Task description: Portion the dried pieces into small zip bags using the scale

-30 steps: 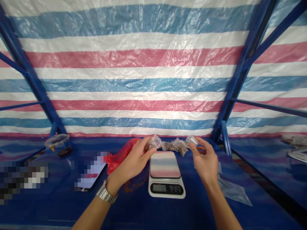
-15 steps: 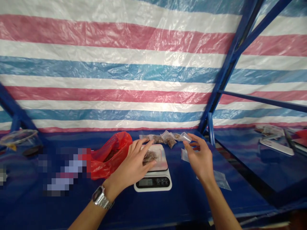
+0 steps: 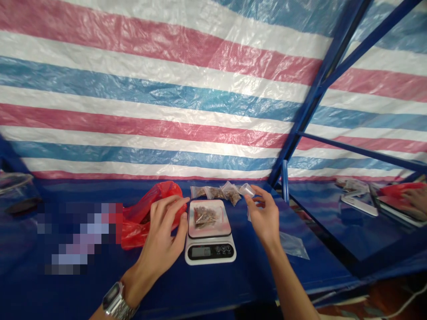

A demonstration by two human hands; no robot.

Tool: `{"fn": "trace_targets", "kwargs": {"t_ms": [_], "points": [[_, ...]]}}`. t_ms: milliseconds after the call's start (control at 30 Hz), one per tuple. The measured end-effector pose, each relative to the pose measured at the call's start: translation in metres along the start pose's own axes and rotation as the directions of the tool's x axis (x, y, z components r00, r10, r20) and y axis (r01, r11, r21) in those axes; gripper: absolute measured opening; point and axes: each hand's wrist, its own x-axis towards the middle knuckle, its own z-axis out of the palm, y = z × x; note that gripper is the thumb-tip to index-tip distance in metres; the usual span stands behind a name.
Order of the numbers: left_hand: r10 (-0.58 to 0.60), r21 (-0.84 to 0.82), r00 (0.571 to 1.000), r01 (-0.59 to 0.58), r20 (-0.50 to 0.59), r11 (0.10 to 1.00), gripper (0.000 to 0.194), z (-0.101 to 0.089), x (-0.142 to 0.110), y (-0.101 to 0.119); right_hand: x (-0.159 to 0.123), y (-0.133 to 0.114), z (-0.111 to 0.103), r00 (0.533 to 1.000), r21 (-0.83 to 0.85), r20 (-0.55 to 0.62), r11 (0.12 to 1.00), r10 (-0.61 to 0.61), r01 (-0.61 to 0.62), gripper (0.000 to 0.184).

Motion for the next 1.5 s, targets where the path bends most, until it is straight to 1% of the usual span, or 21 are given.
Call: {"fn": "trace_targets", "kwargs": {"t_ms": [100, 233, 400, 567, 633, 667, 733, 800, 867, 900, 967, 1000, 1100, 1167, 1200, 1267, 1300, 1333, 1400, 1433, 1500], "points": [[-0.007, -0.009, 1.0, 0.007, -0.017, 1.0, 0.036, -0.001, 0.0, -0.002, -0.002, -0.005, 0.007, 0.999, 0.045, 0.01, 0.998, 0.032, -0.033, 0.051], [-0.033, -0.014, 0.999, 0.034, 0.023, 0.999, 0.034, 0.0, 0.002, -0.005, -0.004, -0.011, 0.019, 0.999, 0.101, 0.024, 0.994, 0.04, -0.042, 0.05], [-0.018, -0.018, 0.999, 0.018, 0.043, 1.0, 0.033, -0.002, 0.006, -0.004, -0.008, -0.024, 0.031, 0.999, 0.136, 0.023, 0.99, 0.033, -0.036, 0.045], [-0.015, -0.027, 0.997, 0.017, 0.07, 0.999, 0.029, -0.005, 0.009, 0.002, -0.008, -0.037, 0.032, 0.999, 0.129, 0.04, 0.992, -0.017, 0.011, 0.041], [-0.032, -0.015, 0.994, 0.034, 0.109, 0.999, 0.028, -0.001, 0.011, 0.006, -0.006, -0.041, 0.028, 0.999, 0.137, 0.032, 0.99, -0.02, 0.016, 0.041], [-0.039, -0.001, 0.989, 0.039, 0.146, 0.999, 0.028, 0.002, 0.014, 0.009, -0.005, -0.043, 0.027, 1.0, 0.146, 0.022, 0.989, -0.017, 0.014, 0.042], [-0.023, 0.036, 0.963, 0.014, 0.267, 0.999, 0.032, 0.012, 0.02, 0.014, -0.002, -0.048, 0.024, 1.0, 0.168, 0.0, 0.986, -0.006, 0.006, 0.043], [0.018, 0.069, 0.914, -0.05, 0.404, 0.996, 0.046, 0.023, 0.027, 0.017, 0.0, -0.051, 0.023, 1.0, 0.188, -0.014, 0.982, 0.005, -0.003, 0.044], [0.046, 0.096, 0.863, -0.109, 0.504, 0.989, 0.061, 0.033, 0.032, 0.018, 0.001, -0.051, 0.024, 1.0, 0.202, -0.021, 0.979, 0.015, -0.011, 0.044], [0.051, 0.104, 0.844, -0.125, 0.535, 0.987, 0.062, 0.037, 0.034, 0.018, 0.001, -0.05, 0.025, 0.999, 0.205, -0.024, 0.979, 0.024, -0.019, 0.045], [0.048, 0.1, 0.821, -0.126, 0.568, 0.987, 0.054, 0.044, 0.036, 0.016, 0.002, -0.046, 0.028, 0.998, 0.206, -0.032, 0.978, 0.052, -0.044, 0.046], [0.045, 0.083, 0.818, -0.113, 0.574, 0.99, 0.048, 0.046, 0.036, 0.014, 0.002, -0.043, 0.029, 0.997, 0.205, -0.036, 0.977, 0.069, -0.06, 0.048], [0.038, 0.006, 0.828, -0.05, 0.559, 0.999, 0.035, 0.05, 0.035, 0.011, 0.004, -0.039, 0.029, 0.994, 0.212, -0.046, 0.973, 0.102, -0.09, 0.052], [0.007, -0.041, 0.845, 0.018, 0.534, 0.999, 0.029, 0.051, 0.034, 0.011, 0.004, -0.041, 0.027, 0.994, 0.226, -0.031, 0.97, 0.105, -0.095, 0.054], [-0.028, -0.065, 0.855, 0.073, 0.517, 0.995, 0.025, 0.05, 0.032, 0.011, 0.004, -0.043, 0.027, 0.994, 0.235, -0.021, 0.967, 0.105, -0.097, 0.055], [-0.158, -0.139, 0.882, 0.242, 0.444, 0.96, 0.023, 0.045, 0.029, 0.012, 0.004, -0.047, 0.027, 0.993, 0.252, 0.007, 0.961, 0.114, -0.112, 0.058], [-0.22, -0.212, 0.884, 0.328, 0.412, 0.921, 0.022, 0.041, 0.028, 0.012, 0.004, -0.049, 0.03, 0.993, 0.256, 0.009, 0.96, 0.117, -0.115, 0.061], [-0.258, -0.309, 0.886, 0.388, 0.386, 0.868, 0.023, 0.035, 0.026, 0.012, 0.003, -0.052, 0.033, 0.992, 0.257, 0.016, 0.959, 0.122, -0.122, 0.062], [-0.334, -0.465, 0.9, 0.431, 0.279, 0.773, 0.023, 0.018, 0.024, 0.01, -0.001, -0.059, 0.044, 0.993, 0.244, 0.031, 0.963, 0.112, -0.117, 0.063], [-0.397, -0.507, 0.894, 0.446, 0.208, 0.738, 0.024, 0.007, 0.024, 0.008, -0.005, -0.064, 0.051, 0.994, 0.235, 0.049, 0.966, 0.098, -0.107, 0.062], [-0.52, -0.544, 0.85, 0.474, 0.079, 0.692, 0.027, -0.017, 0.022, 0.001, -0.017, -0.076, 0.065, 0.993, 0.215, 0.116, 0.975, 0.033, -0.058, 0.059]]}}
